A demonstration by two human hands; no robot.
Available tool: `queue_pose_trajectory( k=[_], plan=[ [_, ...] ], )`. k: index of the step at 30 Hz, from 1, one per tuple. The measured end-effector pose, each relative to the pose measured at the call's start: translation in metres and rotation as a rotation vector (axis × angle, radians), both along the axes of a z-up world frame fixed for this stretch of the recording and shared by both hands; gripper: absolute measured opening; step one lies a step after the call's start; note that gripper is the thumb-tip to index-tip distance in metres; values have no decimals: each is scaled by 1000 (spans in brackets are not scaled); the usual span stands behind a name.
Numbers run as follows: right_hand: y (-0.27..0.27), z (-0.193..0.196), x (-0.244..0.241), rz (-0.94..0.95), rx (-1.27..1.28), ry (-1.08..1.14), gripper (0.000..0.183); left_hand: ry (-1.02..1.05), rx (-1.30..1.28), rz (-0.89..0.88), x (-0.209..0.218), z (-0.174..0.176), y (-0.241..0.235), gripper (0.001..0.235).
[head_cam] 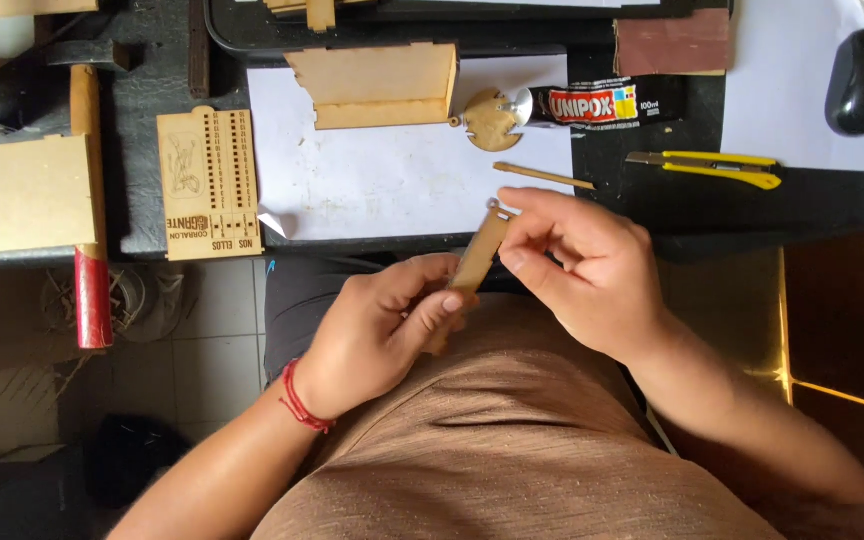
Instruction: Gluing and assembling laser-cut wooden pieces to form a box frame.
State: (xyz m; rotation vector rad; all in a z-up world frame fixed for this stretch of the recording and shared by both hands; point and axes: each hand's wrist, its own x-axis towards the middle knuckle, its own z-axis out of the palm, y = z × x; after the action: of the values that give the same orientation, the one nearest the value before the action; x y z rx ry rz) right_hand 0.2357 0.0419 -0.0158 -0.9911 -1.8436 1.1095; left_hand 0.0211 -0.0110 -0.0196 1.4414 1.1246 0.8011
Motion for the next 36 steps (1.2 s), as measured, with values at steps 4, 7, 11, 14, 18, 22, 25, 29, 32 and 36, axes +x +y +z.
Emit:
queue_pose_trajectory(
  k=[4, 7, 11, 14, 18, 22, 25, 29, 32, 36],
  plan=[
    [-6, -3, -1, -5, 76, 95, 37, -472, -294, 137, 13, -12, -9, 29],
    [-9, -3, -3, -62, 59, 78, 37, -576, -289, 183, 13, -11, -15, 24],
    [-14, -3, -7, -30, -184, 158, 29, -469, -261, 151, 14, -4, -21, 28],
    [-18, -2, -8, -31, -234, 204, 20, -406, -233, 153, 14, -2, -24, 25],
    [-26, 0, -9, -17, -239, 222, 19, -287, -142, 209, 15, -7, -32, 13],
    [-22, 4, -2, 39, -172, 124, 23, -293, -140, 228, 17, -15, -41, 15],
    [6, -8, 22, -5, 270, -214, 22, -387, -127, 319, 17, -31, -47, 9],
    [66, -18, 55, -127, 367, -420, 26, -502, -120, 463, 10, -49, -49, 8],
    [92, -16, 59, -79, 367, -554, 32, -523, -77, 518, 4, -59, -40, 7],
    [101, -23, 50, -16, 338, -662, 37, -432, -6, 537, -6, -61, -22, 10]
  ],
)
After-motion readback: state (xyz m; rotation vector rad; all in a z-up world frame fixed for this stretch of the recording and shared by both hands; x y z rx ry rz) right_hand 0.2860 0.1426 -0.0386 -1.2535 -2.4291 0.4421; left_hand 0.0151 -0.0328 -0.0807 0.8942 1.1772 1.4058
